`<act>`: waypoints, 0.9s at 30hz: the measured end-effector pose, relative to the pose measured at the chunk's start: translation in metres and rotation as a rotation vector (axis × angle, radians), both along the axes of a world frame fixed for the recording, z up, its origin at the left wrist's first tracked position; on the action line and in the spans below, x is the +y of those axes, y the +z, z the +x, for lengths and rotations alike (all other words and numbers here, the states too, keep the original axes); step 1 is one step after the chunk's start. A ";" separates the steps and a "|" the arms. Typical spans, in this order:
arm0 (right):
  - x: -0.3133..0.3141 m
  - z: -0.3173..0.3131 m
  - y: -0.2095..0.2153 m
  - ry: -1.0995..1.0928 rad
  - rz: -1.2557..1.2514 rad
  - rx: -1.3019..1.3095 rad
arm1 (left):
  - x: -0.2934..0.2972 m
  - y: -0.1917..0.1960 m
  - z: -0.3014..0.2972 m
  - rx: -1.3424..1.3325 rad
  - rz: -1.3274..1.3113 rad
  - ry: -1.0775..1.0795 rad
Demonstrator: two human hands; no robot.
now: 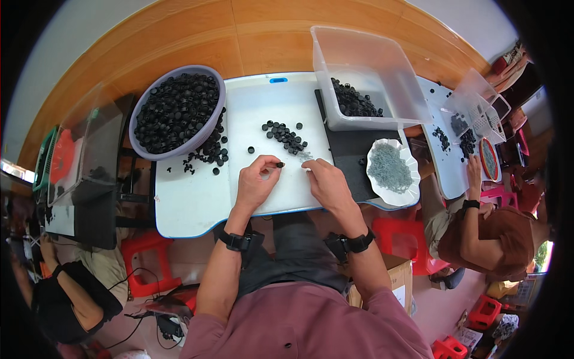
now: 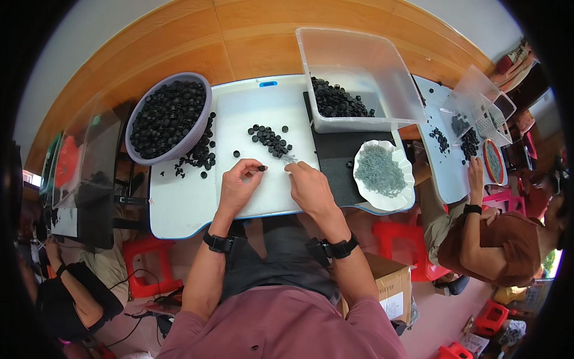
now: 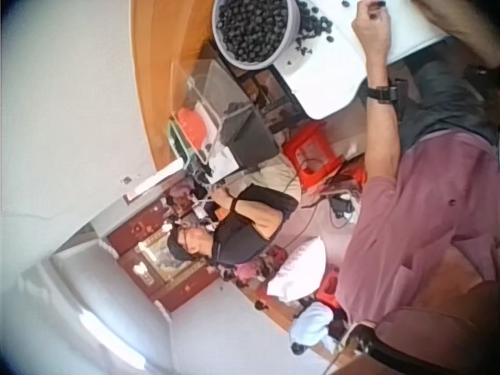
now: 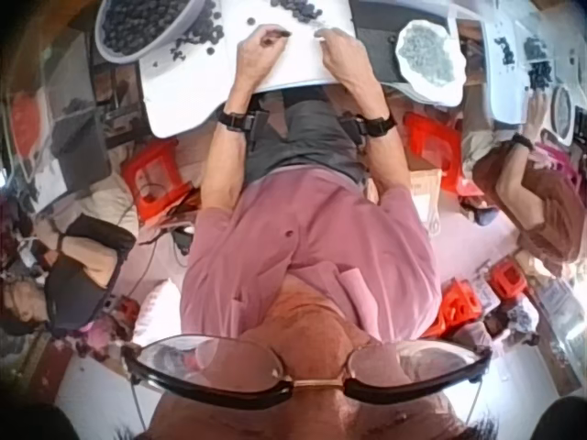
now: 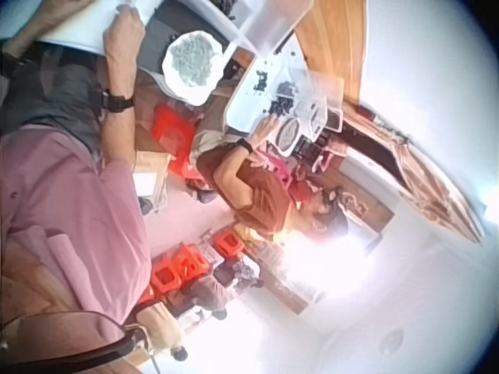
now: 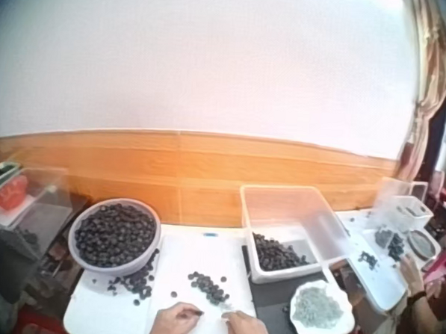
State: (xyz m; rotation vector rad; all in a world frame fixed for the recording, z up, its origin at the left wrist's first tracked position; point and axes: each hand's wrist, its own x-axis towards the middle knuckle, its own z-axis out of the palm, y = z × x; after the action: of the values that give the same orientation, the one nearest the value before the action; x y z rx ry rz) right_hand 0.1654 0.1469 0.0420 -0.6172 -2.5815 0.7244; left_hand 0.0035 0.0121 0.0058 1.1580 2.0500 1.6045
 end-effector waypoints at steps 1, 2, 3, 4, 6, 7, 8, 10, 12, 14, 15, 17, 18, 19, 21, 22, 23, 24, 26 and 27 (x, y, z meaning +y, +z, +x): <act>0.002 0.000 -0.005 0.013 -0.047 0.046 | 0.000 0.001 0.000 -0.012 -0.002 -0.007; 0.002 0.000 -0.005 0.024 -0.094 0.090 | 0.000 0.002 0.000 -0.025 -0.004 -0.015; 0.000 0.000 -0.003 0.025 -0.096 0.090 | -0.001 0.003 0.000 -0.025 -0.005 -0.014; -0.002 0.000 -0.001 -0.016 -0.218 0.087 | -0.002 0.004 0.000 -0.024 -0.021 -0.013; -0.004 -0.002 0.001 -0.060 -0.340 0.085 | -0.001 0.005 -0.001 -0.022 -0.035 -0.017; -0.005 -0.004 -0.001 -0.097 -0.462 0.166 | -0.001 0.005 -0.001 -0.012 -0.039 -0.021; -0.006 -0.007 -0.002 -0.133 -0.586 0.247 | -0.002 0.006 -0.001 -0.002 -0.044 -0.024; -0.010 -0.014 0.000 -0.150 -0.696 0.305 | -0.002 0.006 -0.001 -0.012 -0.048 -0.026; -0.013 -0.019 -0.004 -0.167 -0.805 0.365 | -0.002 0.006 -0.001 -0.020 -0.052 -0.028; -0.014 -0.025 -0.016 -0.147 -0.682 0.402 | -0.002 0.005 -0.001 -0.024 -0.065 -0.038; -0.015 -0.027 -0.019 -0.146 -0.684 0.403 | -0.002 0.005 -0.001 -0.022 -0.067 -0.036; -0.017 -0.032 -0.025 -0.165 -0.939 0.491 | -0.001 0.005 0.000 -0.017 -0.045 -0.047; -0.018 -0.034 -0.027 -0.165 -0.941 0.491 | -0.001 0.005 0.000 -0.017 -0.047 -0.047; -0.018 -0.035 -0.030 -0.150 -0.966 0.499 | -0.002 0.005 0.000 -0.015 -0.059 -0.044; -0.020 -0.037 -0.038 -0.136 -0.992 0.507 | -0.002 0.005 0.000 -0.014 -0.073 -0.043; -0.021 -0.038 -0.042 -0.140 -0.957 0.527 | -0.001 0.005 0.000 -0.011 -0.078 -0.047; -0.022 -0.040 -0.043 -0.142 -0.922 0.546 | -0.002 0.005 0.000 -0.008 -0.083 -0.049; -0.022 -0.041 -0.044 -0.142 -0.923 0.545 | -0.002 0.005 0.000 -0.009 -0.084 -0.049; -0.023 -0.042 -0.044 -0.156 -0.913 0.530 | -0.002 0.003 0.000 0.005 -0.080 -0.034; -0.023 -0.042 -0.044 -0.156 -0.913 0.529 | -0.002 0.003 0.000 0.004 -0.080 -0.034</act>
State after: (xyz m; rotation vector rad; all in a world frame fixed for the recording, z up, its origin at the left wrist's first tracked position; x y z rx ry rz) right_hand 0.1238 0.1242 -0.0017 -0.7281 -1.6147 1.7434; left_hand 0.0031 0.0104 0.0087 1.1623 2.0663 1.4916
